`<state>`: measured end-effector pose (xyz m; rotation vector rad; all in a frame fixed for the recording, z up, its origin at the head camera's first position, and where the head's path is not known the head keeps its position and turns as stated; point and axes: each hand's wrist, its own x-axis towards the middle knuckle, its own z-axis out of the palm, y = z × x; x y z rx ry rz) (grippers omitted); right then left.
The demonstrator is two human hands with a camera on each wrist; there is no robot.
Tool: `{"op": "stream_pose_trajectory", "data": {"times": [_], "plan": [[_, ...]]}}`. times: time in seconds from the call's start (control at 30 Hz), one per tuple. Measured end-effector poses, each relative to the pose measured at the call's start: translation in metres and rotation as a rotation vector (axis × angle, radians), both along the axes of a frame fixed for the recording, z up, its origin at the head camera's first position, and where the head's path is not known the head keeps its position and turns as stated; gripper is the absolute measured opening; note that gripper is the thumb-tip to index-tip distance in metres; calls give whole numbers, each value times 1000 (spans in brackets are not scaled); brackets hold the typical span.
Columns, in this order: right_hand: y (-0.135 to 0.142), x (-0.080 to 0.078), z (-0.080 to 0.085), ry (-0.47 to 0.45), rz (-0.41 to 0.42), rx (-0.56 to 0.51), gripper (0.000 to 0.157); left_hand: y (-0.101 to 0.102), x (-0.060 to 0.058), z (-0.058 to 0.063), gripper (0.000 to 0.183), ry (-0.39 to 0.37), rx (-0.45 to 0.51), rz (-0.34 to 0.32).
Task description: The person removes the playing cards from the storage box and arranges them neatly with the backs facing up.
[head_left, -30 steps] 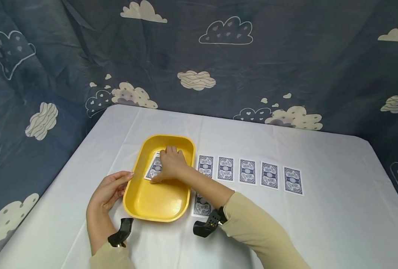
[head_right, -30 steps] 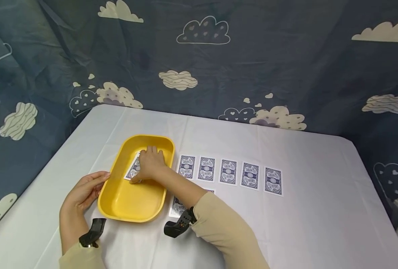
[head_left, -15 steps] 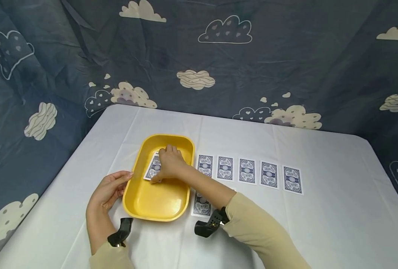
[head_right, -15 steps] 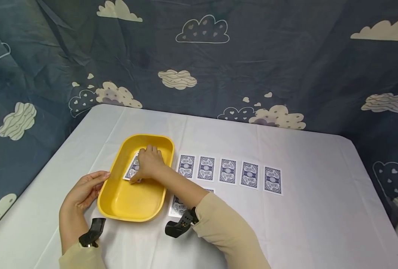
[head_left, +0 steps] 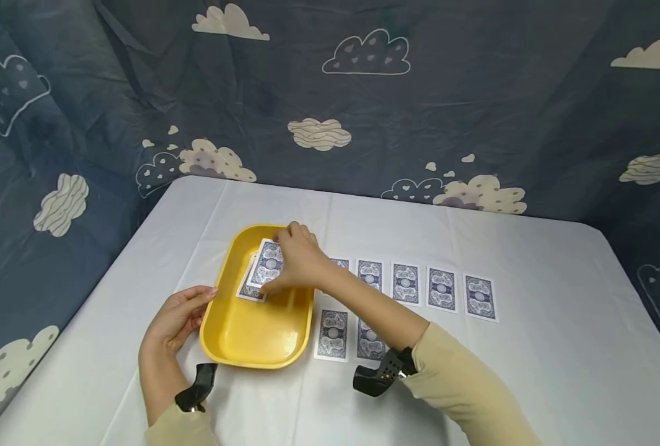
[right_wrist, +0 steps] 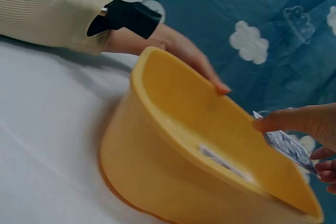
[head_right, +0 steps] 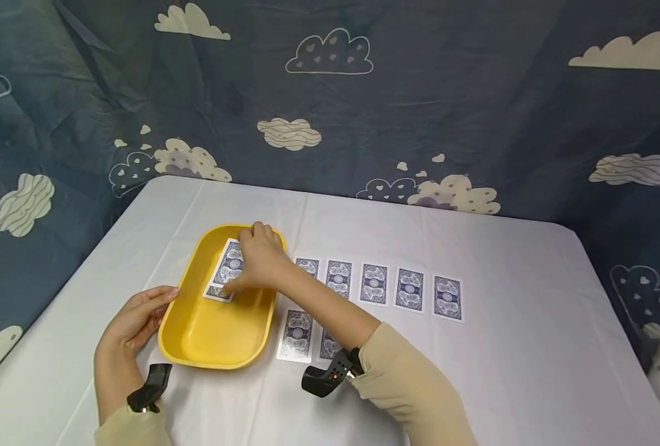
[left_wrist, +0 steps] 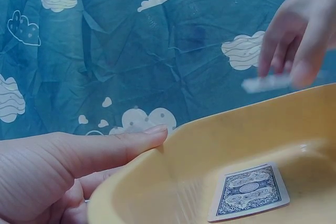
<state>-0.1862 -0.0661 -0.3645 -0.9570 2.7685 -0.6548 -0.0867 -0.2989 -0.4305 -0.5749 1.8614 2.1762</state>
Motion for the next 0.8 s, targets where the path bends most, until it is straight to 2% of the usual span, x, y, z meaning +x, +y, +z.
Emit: {"op": "stream_pose_trajectory", "data": {"times": [0.13,0.43,0.6,0.8], "plan": [[25,2,12,5,-33,-51,94,1,1,1,7,-7,-6,-1],[101,6,24,27,-134,-41,93,4,2,4,6,-16,-6,-4],[144,12,20,35,-169,-27,92,4,3,6,7,-38,-16,4],[187,31,2,62,-108,14,90,5,4,7,6,-49,-7,11]]}}
